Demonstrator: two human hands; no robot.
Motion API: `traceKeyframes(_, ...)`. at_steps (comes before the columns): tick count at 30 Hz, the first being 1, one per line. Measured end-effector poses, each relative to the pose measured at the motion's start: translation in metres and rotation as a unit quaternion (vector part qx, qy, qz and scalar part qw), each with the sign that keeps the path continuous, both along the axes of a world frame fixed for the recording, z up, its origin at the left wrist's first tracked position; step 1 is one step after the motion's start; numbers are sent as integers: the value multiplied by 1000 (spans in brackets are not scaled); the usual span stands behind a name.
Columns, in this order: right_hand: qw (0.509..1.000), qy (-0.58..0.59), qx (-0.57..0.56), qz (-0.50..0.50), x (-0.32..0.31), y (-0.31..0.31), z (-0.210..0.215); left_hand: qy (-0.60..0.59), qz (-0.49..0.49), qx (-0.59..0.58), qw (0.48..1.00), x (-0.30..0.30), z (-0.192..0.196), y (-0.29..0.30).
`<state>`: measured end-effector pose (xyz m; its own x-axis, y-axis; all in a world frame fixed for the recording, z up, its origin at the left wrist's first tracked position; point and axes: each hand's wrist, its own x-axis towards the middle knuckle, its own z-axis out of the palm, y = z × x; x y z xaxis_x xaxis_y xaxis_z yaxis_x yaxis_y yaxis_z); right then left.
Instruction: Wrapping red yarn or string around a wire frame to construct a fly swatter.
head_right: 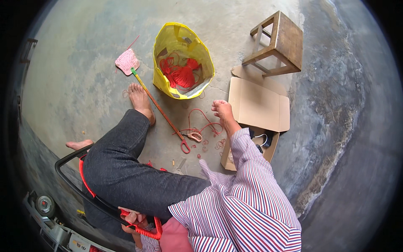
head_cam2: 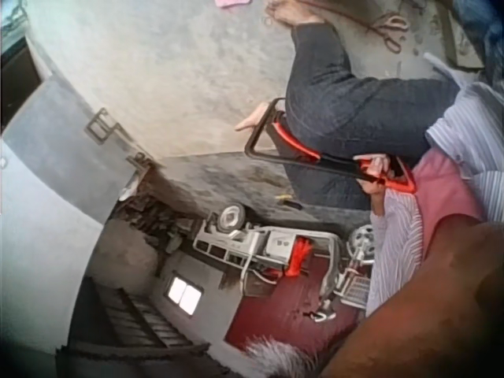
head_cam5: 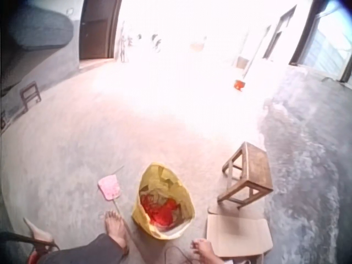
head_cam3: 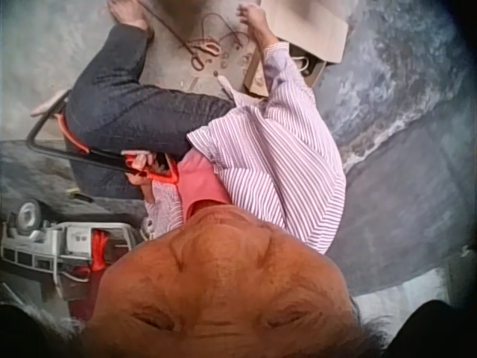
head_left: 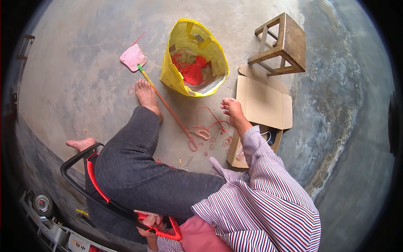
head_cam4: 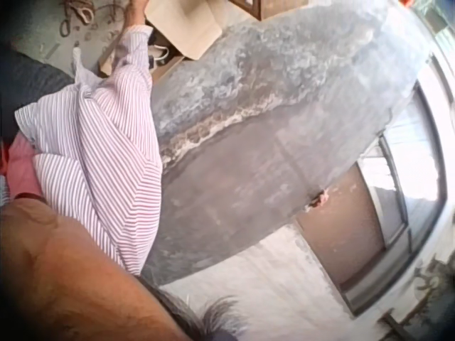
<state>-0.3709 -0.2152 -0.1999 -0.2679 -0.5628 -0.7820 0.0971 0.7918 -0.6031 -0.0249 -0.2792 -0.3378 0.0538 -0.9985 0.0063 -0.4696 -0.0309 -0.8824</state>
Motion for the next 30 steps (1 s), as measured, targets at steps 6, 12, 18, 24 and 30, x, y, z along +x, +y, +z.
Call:
traceKeyframes(6,999,-2,-20,-39,-21,-17,-6,251,42,19,967,7,-38,-13)
traceKeyframes(12,993,75,-48,-77,-63,-31,-29,212,45,88,972,-27,-6,-14)
traceKeyframes(18,974,154,-116,-122,-75,-79,-35,135,4,90,987,11,-50,-16)
traceKeyframes(24,960,207,-139,-130,-94,-93,-41,36,-18,107,993,6,-81,-12)
traceKeyframes(30,961,217,-131,-111,-101,-94,-71,-100,-17,101,990,26,-68,-17)
